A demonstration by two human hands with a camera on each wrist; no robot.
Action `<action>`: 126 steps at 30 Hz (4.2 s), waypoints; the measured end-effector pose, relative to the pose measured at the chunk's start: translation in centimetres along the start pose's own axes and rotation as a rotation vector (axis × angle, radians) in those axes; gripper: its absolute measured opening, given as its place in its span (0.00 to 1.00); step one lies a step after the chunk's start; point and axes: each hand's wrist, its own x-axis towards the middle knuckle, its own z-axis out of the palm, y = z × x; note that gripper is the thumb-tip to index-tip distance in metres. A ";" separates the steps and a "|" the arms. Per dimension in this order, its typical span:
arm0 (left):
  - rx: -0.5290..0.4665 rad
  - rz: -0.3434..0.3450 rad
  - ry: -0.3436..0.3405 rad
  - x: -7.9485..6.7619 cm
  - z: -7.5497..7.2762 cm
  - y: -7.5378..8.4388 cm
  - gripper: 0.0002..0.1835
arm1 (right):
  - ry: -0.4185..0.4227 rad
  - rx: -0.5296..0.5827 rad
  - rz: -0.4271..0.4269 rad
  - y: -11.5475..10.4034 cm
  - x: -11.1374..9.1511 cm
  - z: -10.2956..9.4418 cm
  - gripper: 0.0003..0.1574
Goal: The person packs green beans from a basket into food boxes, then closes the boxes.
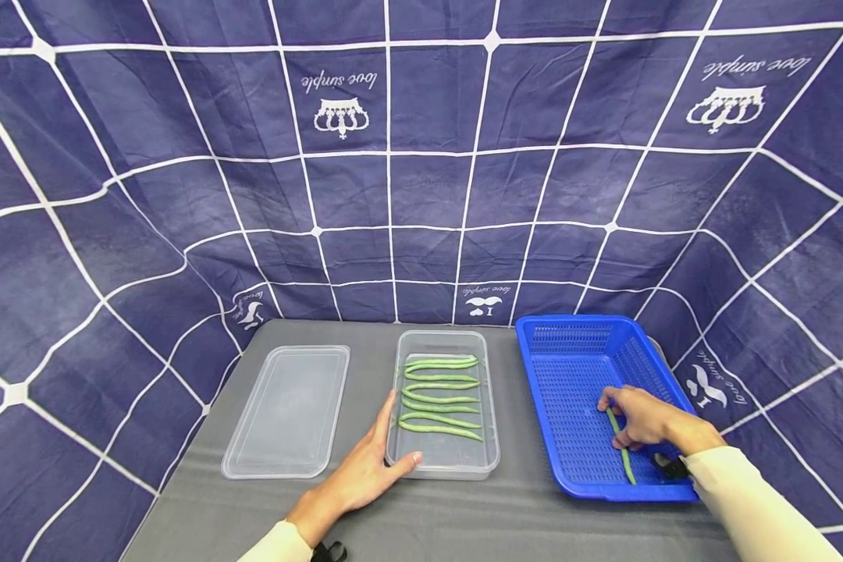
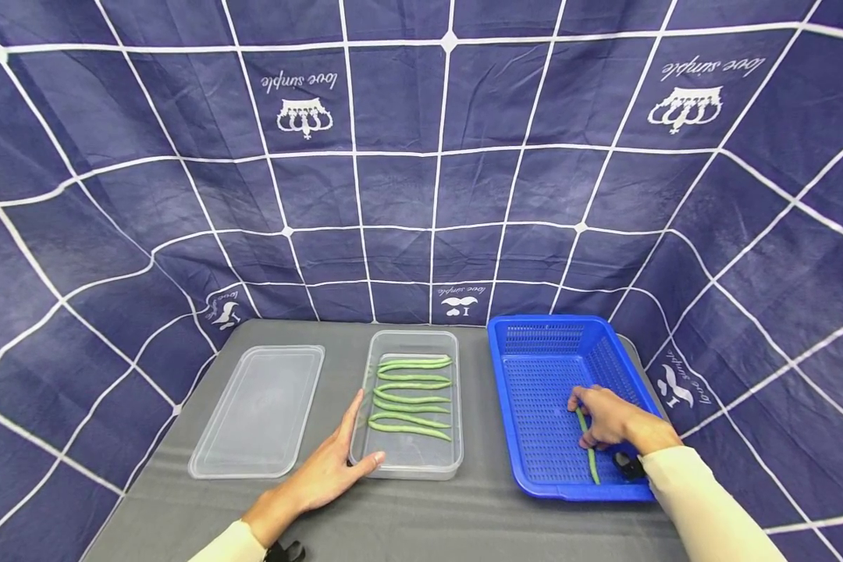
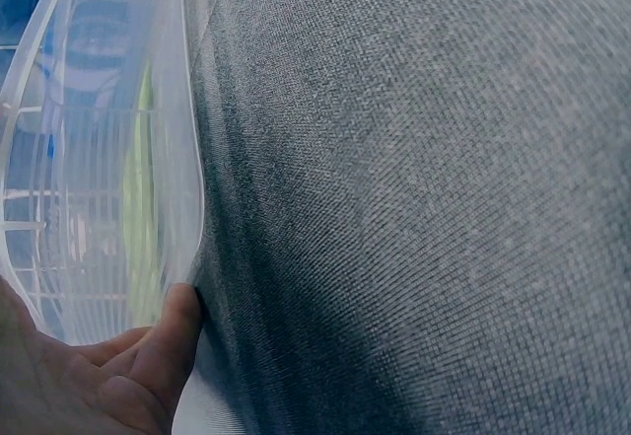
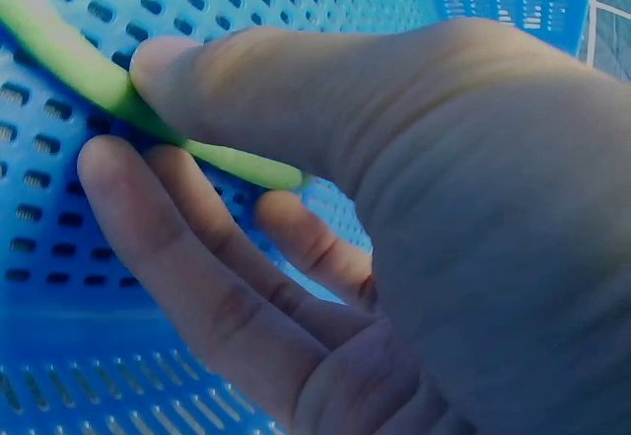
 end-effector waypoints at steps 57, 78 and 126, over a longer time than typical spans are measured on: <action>0.008 0.025 0.006 0.2 -0.3 0.1 0.65 | 0.314 -0.074 -0.447 -9.3 1.9 -0.5 0.40; -0.021 0.022 0.000 0.1 -0.1 -0.1 0.66 | 0.387 -0.055 -0.535 -13.0 2.6 -0.3 0.34; -0.043 0.015 0.024 0.1 -0.4 0.9 0.66 | 0.191 -0.124 -0.606 -21.9 6.1 2.7 0.28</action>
